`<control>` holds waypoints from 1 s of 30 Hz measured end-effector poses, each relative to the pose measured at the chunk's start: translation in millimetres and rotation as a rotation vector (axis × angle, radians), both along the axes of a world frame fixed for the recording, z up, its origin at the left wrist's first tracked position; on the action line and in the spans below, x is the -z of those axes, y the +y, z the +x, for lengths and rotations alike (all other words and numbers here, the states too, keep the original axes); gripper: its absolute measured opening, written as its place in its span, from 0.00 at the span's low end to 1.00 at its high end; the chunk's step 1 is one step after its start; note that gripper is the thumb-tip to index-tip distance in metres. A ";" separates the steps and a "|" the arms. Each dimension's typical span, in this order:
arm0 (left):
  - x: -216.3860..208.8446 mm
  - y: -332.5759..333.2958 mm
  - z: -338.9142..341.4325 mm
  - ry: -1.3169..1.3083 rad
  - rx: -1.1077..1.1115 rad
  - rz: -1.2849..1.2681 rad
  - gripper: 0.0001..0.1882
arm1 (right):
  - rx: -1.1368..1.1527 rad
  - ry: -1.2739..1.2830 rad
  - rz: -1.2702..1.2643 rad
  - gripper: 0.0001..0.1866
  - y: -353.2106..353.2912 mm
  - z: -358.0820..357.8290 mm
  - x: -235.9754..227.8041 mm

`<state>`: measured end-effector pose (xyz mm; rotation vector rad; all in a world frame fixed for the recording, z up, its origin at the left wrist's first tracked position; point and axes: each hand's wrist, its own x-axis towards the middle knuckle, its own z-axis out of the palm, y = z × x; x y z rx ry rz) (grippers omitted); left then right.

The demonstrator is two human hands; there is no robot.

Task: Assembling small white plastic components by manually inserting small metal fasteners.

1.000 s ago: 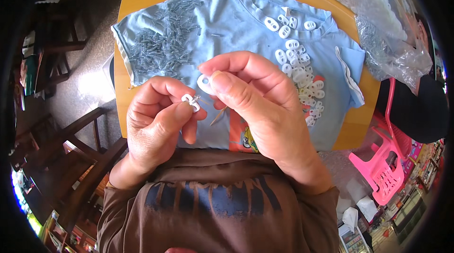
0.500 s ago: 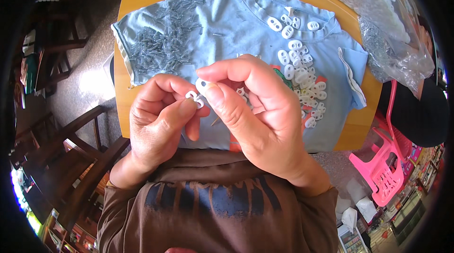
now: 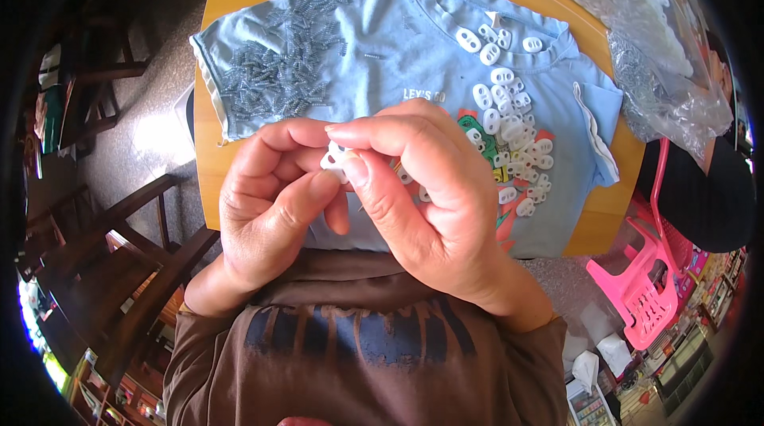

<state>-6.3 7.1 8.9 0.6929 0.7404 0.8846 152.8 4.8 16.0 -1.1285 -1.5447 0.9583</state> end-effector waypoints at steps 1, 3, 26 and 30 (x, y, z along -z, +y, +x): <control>-0.9 -0.1 -1.4 0.000 0.001 0.000 0.16 | -0.003 0.044 -0.061 0.08 -0.2 0.1 -1.1; -3.2 -0.2 -3.9 0.043 0.058 0.035 0.18 | -0.006 0.035 -0.056 0.08 -0.5 1.0 0.0; -0.1 -7.7 -5.8 -0.160 0.067 -0.020 0.17 | -0.253 0.206 -0.096 0.16 -2.0 9.0 0.8; 1.8 -8.3 -6.5 -0.182 0.057 -0.002 0.16 | -0.271 0.205 -0.090 0.16 -3.7 9.4 3.2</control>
